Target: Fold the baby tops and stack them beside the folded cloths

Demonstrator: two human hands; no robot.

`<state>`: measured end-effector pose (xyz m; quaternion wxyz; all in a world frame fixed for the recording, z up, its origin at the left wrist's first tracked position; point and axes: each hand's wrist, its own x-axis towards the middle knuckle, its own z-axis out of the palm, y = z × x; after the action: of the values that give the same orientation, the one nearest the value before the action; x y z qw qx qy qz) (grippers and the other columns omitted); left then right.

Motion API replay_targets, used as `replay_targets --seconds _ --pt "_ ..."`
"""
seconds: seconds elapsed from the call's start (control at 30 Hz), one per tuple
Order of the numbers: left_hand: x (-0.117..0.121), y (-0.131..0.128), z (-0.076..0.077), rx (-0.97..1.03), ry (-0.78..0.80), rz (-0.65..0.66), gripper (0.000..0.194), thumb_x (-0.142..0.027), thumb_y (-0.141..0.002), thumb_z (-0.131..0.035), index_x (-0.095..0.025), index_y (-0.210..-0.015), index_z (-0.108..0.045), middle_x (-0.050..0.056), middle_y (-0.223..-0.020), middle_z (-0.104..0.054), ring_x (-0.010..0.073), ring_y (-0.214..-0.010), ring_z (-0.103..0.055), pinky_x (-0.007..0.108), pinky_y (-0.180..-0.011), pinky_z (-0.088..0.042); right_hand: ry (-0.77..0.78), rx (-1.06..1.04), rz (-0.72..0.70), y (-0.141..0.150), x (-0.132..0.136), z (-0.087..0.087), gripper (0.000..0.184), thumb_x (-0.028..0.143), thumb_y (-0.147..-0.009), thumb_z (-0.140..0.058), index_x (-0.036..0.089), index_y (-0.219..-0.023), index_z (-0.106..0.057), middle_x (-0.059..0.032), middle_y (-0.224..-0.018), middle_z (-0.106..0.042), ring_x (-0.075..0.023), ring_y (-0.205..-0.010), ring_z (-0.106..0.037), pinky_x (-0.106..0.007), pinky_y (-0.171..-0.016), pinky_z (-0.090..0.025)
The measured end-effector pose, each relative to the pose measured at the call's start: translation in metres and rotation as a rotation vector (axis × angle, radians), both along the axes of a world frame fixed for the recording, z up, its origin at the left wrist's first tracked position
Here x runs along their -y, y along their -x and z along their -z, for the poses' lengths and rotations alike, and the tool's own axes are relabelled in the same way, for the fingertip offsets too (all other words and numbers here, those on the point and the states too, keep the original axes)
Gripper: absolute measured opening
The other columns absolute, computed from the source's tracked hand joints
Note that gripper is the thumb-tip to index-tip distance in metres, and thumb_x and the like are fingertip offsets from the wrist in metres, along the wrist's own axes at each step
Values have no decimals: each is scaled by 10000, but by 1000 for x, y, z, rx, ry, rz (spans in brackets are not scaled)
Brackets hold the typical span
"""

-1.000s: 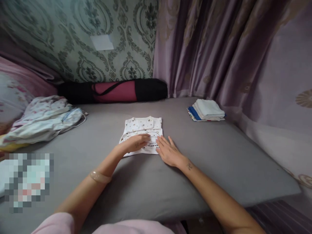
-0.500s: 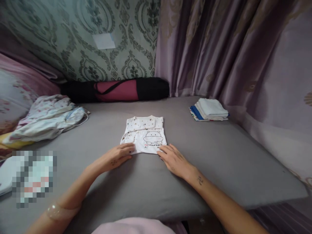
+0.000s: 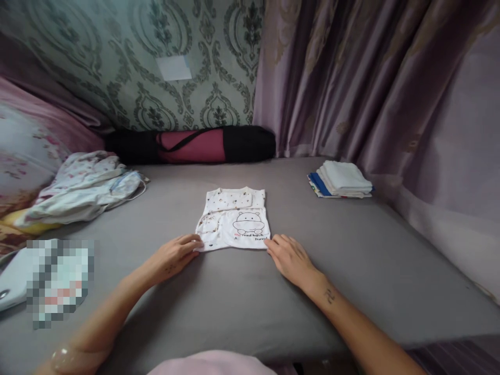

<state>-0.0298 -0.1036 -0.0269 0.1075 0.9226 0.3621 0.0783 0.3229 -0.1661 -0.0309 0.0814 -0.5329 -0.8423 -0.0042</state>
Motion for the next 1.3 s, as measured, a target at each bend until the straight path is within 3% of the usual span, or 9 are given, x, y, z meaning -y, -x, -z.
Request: replay_targets --seconds 0.2,0.37,0.7,0.93,1.03,1.13,1.23,1.3 --pt "4 -6 -6 9 -26 51 325 -197 -982 -304 -217 -1101 -605 82 -1152 -639 194 -1012 -612 314 -866 -500 60 -161 -10 -1 -1 7 298 169 -968 -397 219 -1183 -597 -60 -956 -632 -204 -903 -581 -321 -813 -464" --pt "5 -4 -2 11 -18 26 363 -141 -961 -313 -199 -1234 -545 105 -1239 -616 218 -1090 -602 344 -905 -506 115 -279 -10 -5 -5 10 408 91 -909 -380 230 -1245 -565 -63 -1070 -624 -196 -996 -580 -311 -865 -473" --pt "1 -5 12 138 -51 25 416 -88 -925 -327 -199 -1304 -460 122 -1219 -570 207 -1082 -565 329 -907 -488 132 -345 66 -2 -19 12 238 244 -946 -452 251 -1093 -639 -42 -991 -628 -184 -904 -607 -307 -823 -489" --pt "-8 -14 2 145 -96 -48 241 -199 -971 -329 -188 -987 -569 90 -964 -620 210 -892 -554 339 -794 -468 29 -433 50 2 -25 4 245 267 -963 -433 247 -1083 -646 -61 -1013 -602 -191 -944 -595 -326 -865 -485" --pt "-14 -12 0 206 -113 -76 228 -258 -981 -362 -196 -974 -581 82 -978 -615 202 -901 -548 333 -804 -448 -25 -498 76 4 -29 1 232 267 -955 -436 233 -1043 -648 -81 -1070 -601 -200 -986 -600 -338 -894 -480" --pt "-24 -9 2 249 -141 -105 241 -297 -983 -390 -206 -1008 -613 81 -1009 -622 199 -908 -550 338 -804 -427 8 -603 114 6 -34 -1 248 276 -954 -407 216 -1033 -634 -83 -1042 -644 -175 -841 -646 -315 -805 -515" --pt "-37 -9 3 254 -170 -140 278 -299 -984 -385 -208 -1053 -638 85 -992 -647 207 -893 -556 348 -785 -419 105 -717 224 10 -43 -1 277 315 -949 -390 194 -1071 -607 -31 -779 -683 -149 -592 -634 -286 -641 -531" --pt "-46 -11 1 278 -165 -158 300 -284 -980 -374 -205 -1089 -642 91 -992 -655 211 -896 -565 349 -791 -429 137 -809 286 12 -51 0 291 345 -937 -403 188 -1094 -592 -11 -697 -681 -154 -574 -649 -273 -601 -538"
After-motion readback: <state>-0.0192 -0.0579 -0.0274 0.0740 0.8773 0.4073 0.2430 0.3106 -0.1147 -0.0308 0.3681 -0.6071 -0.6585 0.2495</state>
